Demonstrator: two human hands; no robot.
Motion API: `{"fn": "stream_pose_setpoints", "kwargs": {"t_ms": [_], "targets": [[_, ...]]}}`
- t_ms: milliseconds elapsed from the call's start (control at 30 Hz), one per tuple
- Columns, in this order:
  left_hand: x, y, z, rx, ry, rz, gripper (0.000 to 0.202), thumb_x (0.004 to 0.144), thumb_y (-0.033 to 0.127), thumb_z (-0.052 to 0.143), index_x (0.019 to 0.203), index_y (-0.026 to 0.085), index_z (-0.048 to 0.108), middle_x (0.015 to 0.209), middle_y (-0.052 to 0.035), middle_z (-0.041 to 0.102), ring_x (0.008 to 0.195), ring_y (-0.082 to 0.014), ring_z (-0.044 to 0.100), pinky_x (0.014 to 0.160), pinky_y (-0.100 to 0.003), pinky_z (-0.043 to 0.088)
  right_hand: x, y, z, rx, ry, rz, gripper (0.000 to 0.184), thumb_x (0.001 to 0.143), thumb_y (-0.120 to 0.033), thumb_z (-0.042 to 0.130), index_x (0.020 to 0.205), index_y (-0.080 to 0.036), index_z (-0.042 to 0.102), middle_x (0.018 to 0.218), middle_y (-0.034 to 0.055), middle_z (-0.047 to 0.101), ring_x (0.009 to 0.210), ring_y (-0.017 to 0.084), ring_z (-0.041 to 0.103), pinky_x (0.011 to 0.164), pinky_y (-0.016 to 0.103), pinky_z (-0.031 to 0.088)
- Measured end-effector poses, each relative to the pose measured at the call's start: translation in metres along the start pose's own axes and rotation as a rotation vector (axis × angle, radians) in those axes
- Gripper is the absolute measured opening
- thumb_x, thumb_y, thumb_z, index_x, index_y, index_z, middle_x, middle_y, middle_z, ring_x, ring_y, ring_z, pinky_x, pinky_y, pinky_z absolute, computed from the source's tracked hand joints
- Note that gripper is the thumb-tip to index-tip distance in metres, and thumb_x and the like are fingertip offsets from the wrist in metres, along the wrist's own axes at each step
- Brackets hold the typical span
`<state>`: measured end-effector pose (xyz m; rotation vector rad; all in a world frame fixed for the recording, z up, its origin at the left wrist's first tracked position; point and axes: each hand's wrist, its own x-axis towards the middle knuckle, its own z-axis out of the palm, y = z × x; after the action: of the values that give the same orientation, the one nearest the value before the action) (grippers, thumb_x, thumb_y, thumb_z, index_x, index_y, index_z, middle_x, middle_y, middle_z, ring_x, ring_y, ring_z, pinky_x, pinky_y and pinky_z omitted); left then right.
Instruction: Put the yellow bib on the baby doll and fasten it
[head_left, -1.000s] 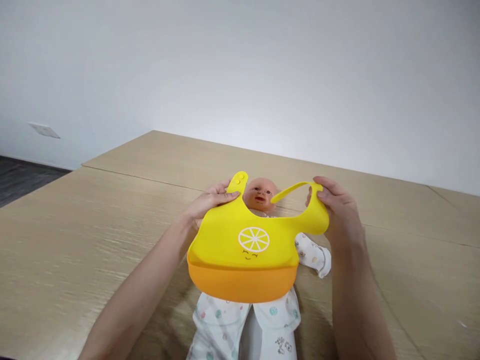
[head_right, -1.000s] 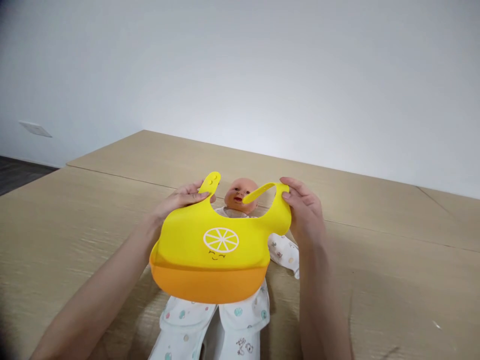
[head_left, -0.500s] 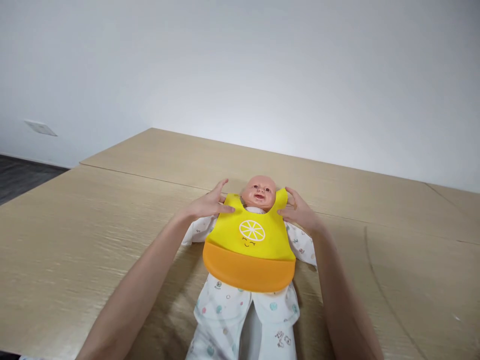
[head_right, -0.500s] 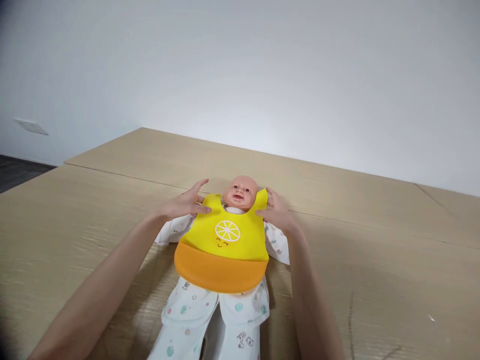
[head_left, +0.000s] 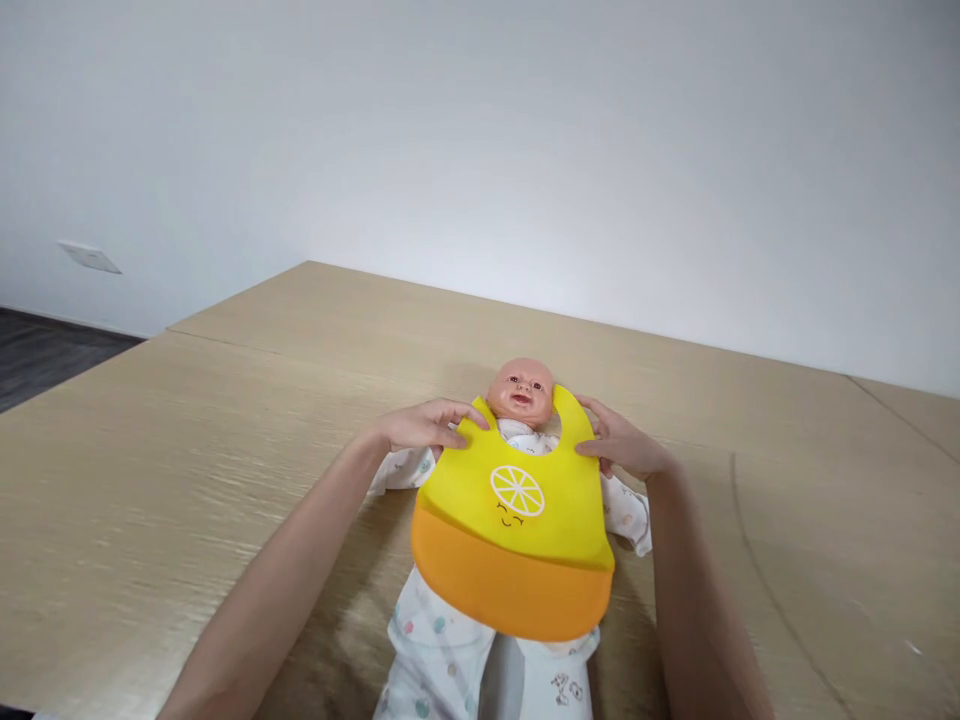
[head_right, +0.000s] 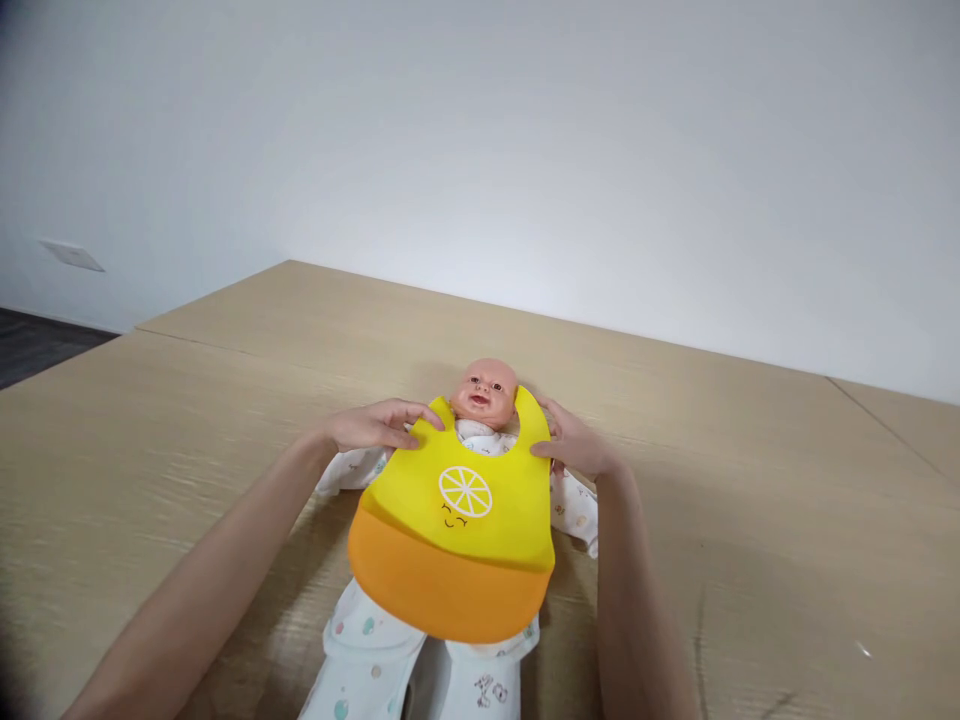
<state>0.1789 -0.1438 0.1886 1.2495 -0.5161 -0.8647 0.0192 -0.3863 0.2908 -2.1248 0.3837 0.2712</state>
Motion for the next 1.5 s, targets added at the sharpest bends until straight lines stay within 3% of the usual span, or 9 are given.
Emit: {"fn": "stream_pose_setpoints", "kwargs": {"t_ms": [100, 200, 367, 533, 633, 800, 1167, 1300, 1500], "targets": [[0.012, -0.006, 0.000, 0.146, -0.228, 0.080, 0.017, 0.063, 0.023, 0.063, 0.076, 0.012, 0.065, 0.068, -0.0030, 0.061, 0.055, -0.0126, 0.052, 0.046, -0.018, 0.036, 0.014, 0.014, 0.000, -0.084, 0.077, 0.101, 0.073, 0.067, -0.036, 0.063, 0.129, -0.023, 0.027, 0.090, 0.0090, 0.058, 0.064, 0.017, 0.056, 0.046, 0.023, 0.043], [0.024, -0.013, 0.004, 0.209, -0.045, 0.168, 0.021, 0.069, 0.031, 0.057, 0.059, 0.013, 0.059, 0.052, -0.0007, 0.053, 0.048, -0.0101, 0.047, 0.044, -0.018, 0.033, 0.028, 0.022, 0.003, -0.131, 0.215, 0.115, 0.048, 0.069, -0.053, 0.056, 0.096, -0.013, 0.051, 0.083, 0.0095, 0.057, 0.068, 0.017, 0.055, 0.053, 0.024, 0.044], [0.037, -0.023, 0.018, 0.207, 0.193, 0.201, 0.024, 0.064, 0.037, 0.061, 0.059, 0.015, 0.052, 0.047, 0.0023, 0.046, 0.041, -0.0083, 0.040, 0.038, -0.019, 0.025, 0.042, 0.029, 0.010, -0.027, 0.305, 0.100, 0.038, 0.070, -0.049, 0.056, 0.069, -0.011, 0.050, 0.061, 0.0030, 0.050, 0.053, 0.009, 0.045, 0.045, 0.019, 0.031], [0.047, -0.033, 0.019, 0.242, 0.196, 0.183, 0.021, 0.062, 0.033, 0.060, 0.058, 0.014, 0.055, 0.052, 0.0010, 0.048, 0.045, -0.0087, 0.041, 0.039, -0.020, 0.023, 0.051, 0.039, 0.008, 0.269, 0.357, 0.091, 0.012, 0.064, -0.021, 0.054, 0.071, -0.011, 0.055, 0.064, 0.0042, 0.056, 0.055, 0.012, 0.050, 0.048, 0.021, 0.037], [0.053, -0.038, 0.018, 0.220, 0.151, 0.178, 0.017, 0.062, 0.026, 0.056, 0.052, 0.014, 0.050, 0.047, 0.0024, 0.043, 0.042, -0.0076, 0.038, 0.039, -0.020, 0.021, 0.057, 0.038, 0.006, 0.441, 0.386, 0.052, 0.015, 0.063, -0.016, 0.047, 0.076, -0.012, 0.055, 0.084, 0.0095, 0.060, 0.076, 0.017, 0.057, 0.066, 0.025, 0.046], [0.057, -0.041, 0.022, -0.106, 0.102, 0.122, 0.008, 0.061, 0.021, 0.056, 0.063, 0.015, 0.051, 0.053, 0.0028, 0.048, 0.043, -0.0077, 0.043, 0.041, -0.019, 0.029, 0.065, 0.032, 0.006, 0.648, 0.441, -0.002, 0.029, 0.058, -0.010, 0.045, 0.086, -0.012, 0.053, 0.102, 0.0123, 0.057, 0.094, 0.019, 0.055, 0.084, 0.028, 0.045], [0.065, -0.048, 0.028, -0.454, 0.194, 0.029, 0.013, 0.065, 0.019, 0.054, 0.077, 0.017, 0.048, 0.061, 0.0005, 0.057, 0.050, -0.0132, 0.055, 0.047, -0.023, 0.042, 0.085, 0.026, 0.005, 0.770, 0.576, -0.053, 0.030, 0.052, -0.009, 0.040, 0.079, -0.009, 0.051, 0.100, 0.0118, 0.057, 0.093, 0.019, 0.055, 0.074, 0.028, 0.048], [0.065, -0.048, 0.028, -0.483, 0.144, 0.079, 0.015, 0.064, 0.020, 0.058, 0.078, 0.016, 0.054, 0.068, -0.0015, 0.061, 0.057, -0.0129, 0.057, 0.052, -0.022, 0.044, 0.089, 0.030, 0.007, 0.779, 0.610, -0.016, 0.018, 0.061, -0.018, 0.051, 0.078, -0.014, 0.052, 0.078, 0.0037, 0.059, 0.069, 0.013, 0.055, 0.057, 0.022, 0.046], [0.077, -0.049, 0.028, -0.400, 0.069, -0.001, 0.017, 0.063, 0.026, 0.063, 0.075, 0.015, 0.058, 0.067, -0.0043, 0.064, 0.054, -0.0147, 0.056, 0.049, -0.023, 0.043, 0.093, 0.039, 0.015, 0.684, 0.600, 0.030, 0.034, 0.053, -0.029, 0.067, 0.081, -0.012, 0.057, 0.076, 0.0034, 0.058, 0.065, 0.012, 0.052, 0.053, 0.021, 0.042]]}}
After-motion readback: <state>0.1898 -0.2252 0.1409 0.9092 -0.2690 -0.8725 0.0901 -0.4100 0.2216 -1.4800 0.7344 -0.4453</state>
